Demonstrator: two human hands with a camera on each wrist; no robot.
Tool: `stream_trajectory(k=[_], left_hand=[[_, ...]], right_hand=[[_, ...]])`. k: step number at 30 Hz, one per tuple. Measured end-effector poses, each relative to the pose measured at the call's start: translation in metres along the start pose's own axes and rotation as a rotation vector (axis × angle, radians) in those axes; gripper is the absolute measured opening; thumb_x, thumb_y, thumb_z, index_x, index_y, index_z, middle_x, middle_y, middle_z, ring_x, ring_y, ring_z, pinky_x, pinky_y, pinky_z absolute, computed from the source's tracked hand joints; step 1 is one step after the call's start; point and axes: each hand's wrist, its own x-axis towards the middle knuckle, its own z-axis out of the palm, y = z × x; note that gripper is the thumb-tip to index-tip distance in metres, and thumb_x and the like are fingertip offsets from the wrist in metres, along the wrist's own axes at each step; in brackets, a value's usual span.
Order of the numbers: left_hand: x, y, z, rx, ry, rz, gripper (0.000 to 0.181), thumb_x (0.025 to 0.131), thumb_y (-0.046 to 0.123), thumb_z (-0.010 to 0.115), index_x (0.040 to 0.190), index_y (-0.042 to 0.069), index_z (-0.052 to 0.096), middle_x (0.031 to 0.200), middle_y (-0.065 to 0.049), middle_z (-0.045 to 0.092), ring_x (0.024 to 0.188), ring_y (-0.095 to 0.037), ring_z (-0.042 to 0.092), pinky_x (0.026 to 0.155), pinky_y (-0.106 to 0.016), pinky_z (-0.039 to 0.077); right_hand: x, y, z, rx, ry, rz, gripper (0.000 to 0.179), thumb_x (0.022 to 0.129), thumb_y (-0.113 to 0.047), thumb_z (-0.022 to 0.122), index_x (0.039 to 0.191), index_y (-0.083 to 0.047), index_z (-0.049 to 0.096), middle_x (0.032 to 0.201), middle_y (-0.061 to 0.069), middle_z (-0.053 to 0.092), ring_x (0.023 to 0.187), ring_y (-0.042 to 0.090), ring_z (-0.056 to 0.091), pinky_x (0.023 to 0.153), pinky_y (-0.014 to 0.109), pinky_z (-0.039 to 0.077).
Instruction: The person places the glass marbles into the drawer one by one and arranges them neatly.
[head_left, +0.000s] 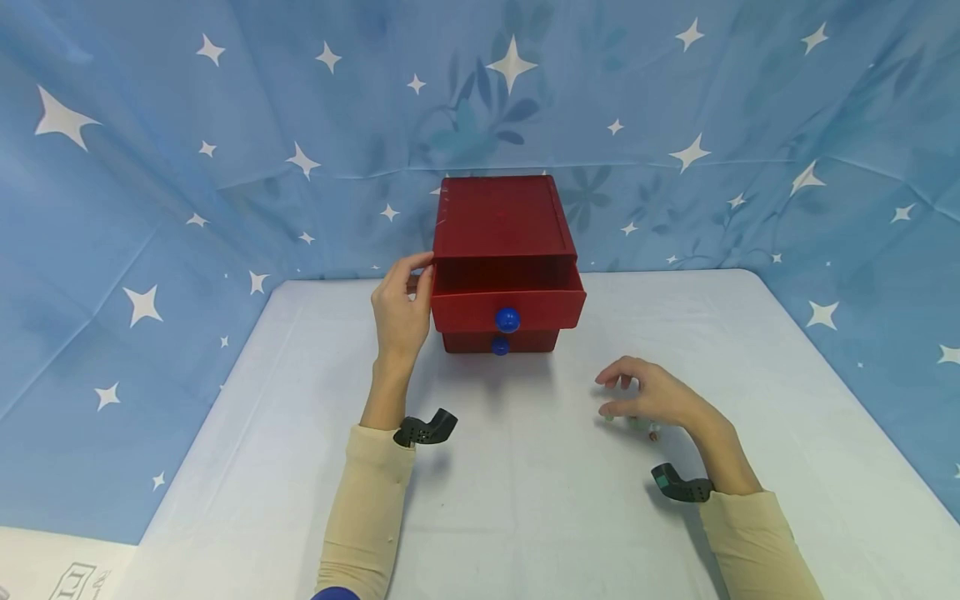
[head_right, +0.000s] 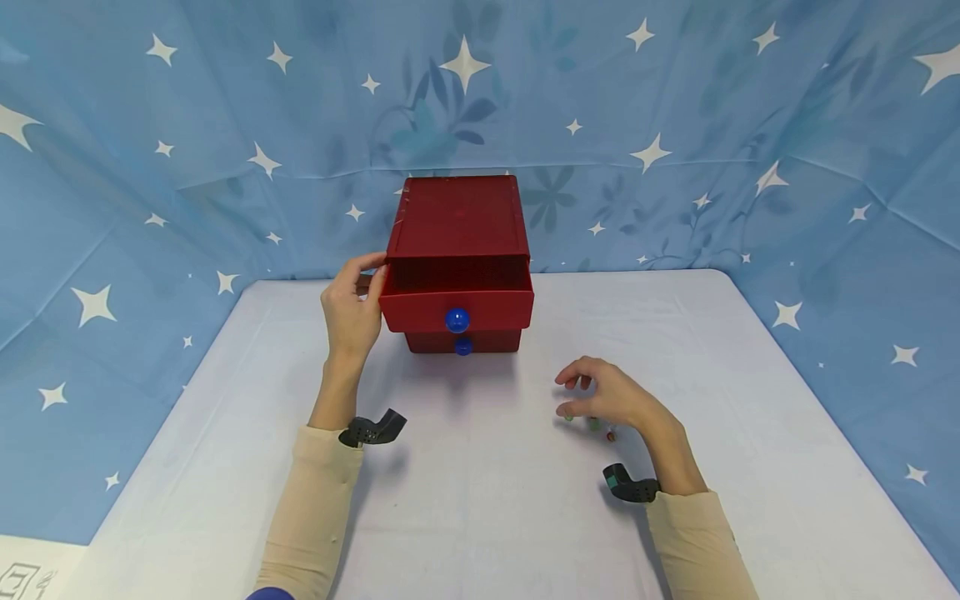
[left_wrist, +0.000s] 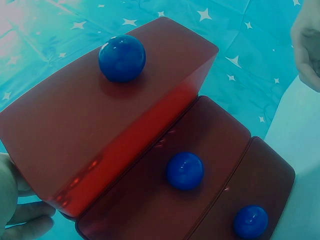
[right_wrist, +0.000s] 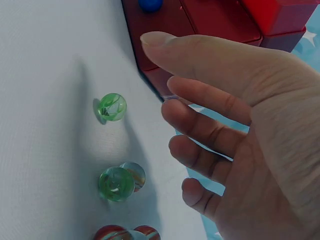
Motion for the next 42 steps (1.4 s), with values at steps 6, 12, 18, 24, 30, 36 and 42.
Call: stream_trajectory(k=[6, 12, 18, 24, 30, 36, 42], left_hand=[[0.000, 0.000, 0.000, -0.005, -0.001, -0.004, 0.022, 0.099, 0.009, 0.061, 0.118, 0.001, 0.069, 0.112, -0.014, 0.073, 0.081, -0.026, 0.073, 0.081, -0.037, 0.062], [-0.001, -0.001, 0.000, -0.003, -0.005, -0.002, 0.022, 0.099, 0.010, 0.061, 0.118, 0.002, 0.069, 0.112, -0.014, 0.073, 0.081, -0.026, 0.073, 0.081, -0.035, 0.062], [0.000, -0.001, 0.000, -0.006, -0.004, -0.001, 0.022, 0.100, 0.010, 0.060, 0.118, 0.002, 0.069, 0.113, -0.014, 0.073, 0.082, -0.025, 0.073, 0.081, -0.036, 0.062], [0.000, -0.001, 0.000, -0.007, -0.005, -0.003, 0.023, 0.099, 0.010, 0.061, 0.119, 0.002, 0.069, 0.113, -0.014, 0.073, 0.082, -0.025, 0.072, 0.081, -0.035, 0.062], [0.000, -0.001, 0.000, -0.016, -0.007, -0.011, 0.023, 0.099, 0.010, 0.061, 0.119, 0.002, 0.069, 0.114, -0.014, 0.072, 0.082, -0.025, 0.073, 0.082, -0.035, 0.062], [0.000, -0.001, -0.001, -0.015, -0.011, -0.015, 0.023, 0.099, 0.011, 0.061, 0.119, 0.002, 0.069, 0.114, -0.013, 0.072, 0.082, -0.024, 0.072, 0.082, -0.035, 0.062], [0.000, -0.001, -0.001, -0.012, -0.009, -0.010, 0.023, 0.100, 0.011, 0.061, 0.119, 0.002, 0.069, 0.114, -0.014, 0.072, 0.082, -0.025, 0.072, 0.081, -0.035, 0.062]], right_hand=[[0.000, 0.003, 0.001, -0.037, -0.037, 0.006, 0.043, 0.077, -0.031, 0.086, 0.114, -0.014, 0.070, 0.107, 0.002, 0.066, 0.098, 0.021, 0.052, 0.078, 0.030, 0.048], [0.000, 0.005, 0.001, -0.046, -0.060, -0.011, 0.039, 0.077, -0.027, 0.086, 0.110, -0.013, 0.070, 0.098, 0.002, 0.062, 0.093, 0.019, 0.049, 0.076, 0.028, 0.047], [0.001, 0.005, 0.003, -0.041, -0.075, 0.017, 0.035, 0.076, -0.027, 0.086, 0.104, -0.013, 0.069, 0.094, 0.002, 0.060, 0.090, 0.019, 0.050, 0.073, 0.027, 0.047], [0.002, 0.008, 0.004, -0.037, -0.074, 0.049, 0.032, 0.077, -0.025, 0.086, 0.101, -0.014, 0.068, 0.093, 0.001, 0.060, 0.090, 0.019, 0.051, 0.074, 0.029, 0.047], [0.002, 0.011, 0.005, -0.041, -0.078, 0.055, 0.030, 0.078, -0.026, 0.085, 0.100, -0.014, 0.068, 0.092, 0.000, 0.062, 0.088, 0.019, 0.051, 0.074, 0.028, 0.047], [0.002, 0.011, 0.004, -0.040, -0.089, 0.072, 0.029, 0.079, -0.026, 0.085, 0.099, -0.014, 0.068, 0.093, 0.000, 0.063, 0.089, 0.019, 0.052, 0.076, 0.031, 0.048], [0.002, 0.013, 0.005, -0.037, -0.106, 0.096, 0.027, 0.080, -0.025, 0.083, 0.098, -0.014, 0.067, 0.094, 0.001, 0.064, 0.090, 0.020, 0.053, 0.078, 0.033, 0.048]])
